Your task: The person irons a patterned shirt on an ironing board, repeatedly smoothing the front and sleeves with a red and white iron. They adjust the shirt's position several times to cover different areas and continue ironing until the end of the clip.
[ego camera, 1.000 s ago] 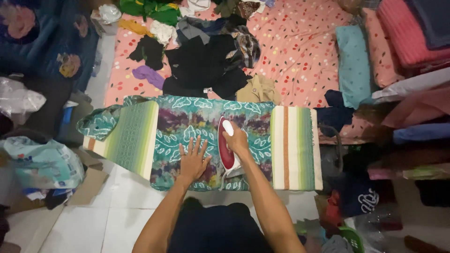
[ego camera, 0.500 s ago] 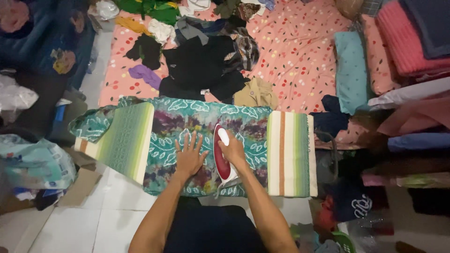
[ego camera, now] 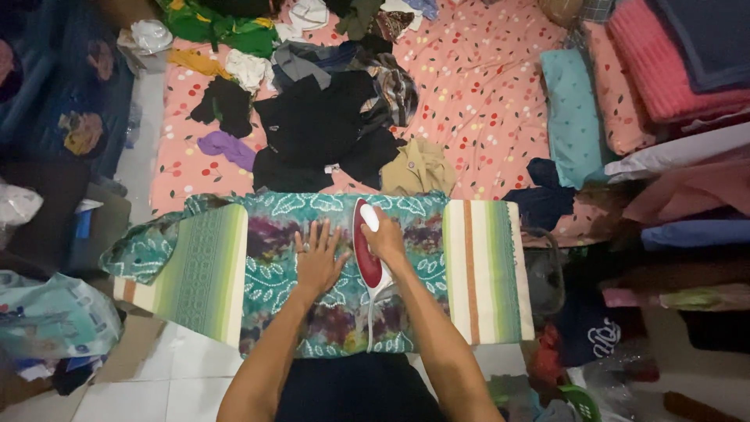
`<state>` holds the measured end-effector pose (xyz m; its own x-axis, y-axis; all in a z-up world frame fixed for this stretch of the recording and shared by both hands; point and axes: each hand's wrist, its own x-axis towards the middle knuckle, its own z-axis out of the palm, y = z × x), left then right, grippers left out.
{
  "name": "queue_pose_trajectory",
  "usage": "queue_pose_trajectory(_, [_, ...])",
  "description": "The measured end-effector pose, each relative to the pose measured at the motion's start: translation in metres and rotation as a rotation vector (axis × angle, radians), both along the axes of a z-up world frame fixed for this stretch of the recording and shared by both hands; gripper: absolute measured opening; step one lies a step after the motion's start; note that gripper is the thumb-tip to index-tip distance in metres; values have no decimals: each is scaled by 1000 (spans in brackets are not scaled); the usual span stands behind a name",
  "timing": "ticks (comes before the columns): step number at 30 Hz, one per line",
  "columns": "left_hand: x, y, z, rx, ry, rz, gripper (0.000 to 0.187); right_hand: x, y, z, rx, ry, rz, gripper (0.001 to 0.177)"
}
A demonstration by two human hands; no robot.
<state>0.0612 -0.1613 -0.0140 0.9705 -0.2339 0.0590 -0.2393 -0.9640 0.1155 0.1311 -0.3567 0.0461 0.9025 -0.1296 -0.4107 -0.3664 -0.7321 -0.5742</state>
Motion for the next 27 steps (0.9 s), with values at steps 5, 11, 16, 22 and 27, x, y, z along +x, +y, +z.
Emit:
queue_pose_trajectory(5, [16, 3, -4, 7, 10, -4, 71, 20, 6, 32, 59, -3, -33, 66])
queue_pose_trajectory(11, [22, 3, 1, -46, 28, -1, 69, 30, 8, 44, 81, -12, -28, 66])
queue_pose_trajectory(16, [20, 3, 5, -23, 48, -5, 70, 15, 0, 22, 13, 7, 29, 69])
queue_pose_trajectory(22, [22, 2, 5, -44, 113, -1, 70, -19, 1, 56, 23, 30, 98, 67])
queue_pose_trajectory(27, [21, 1, 10, -24, 119, 14, 69, -10, 1, 38, -72, 57, 75, 64])
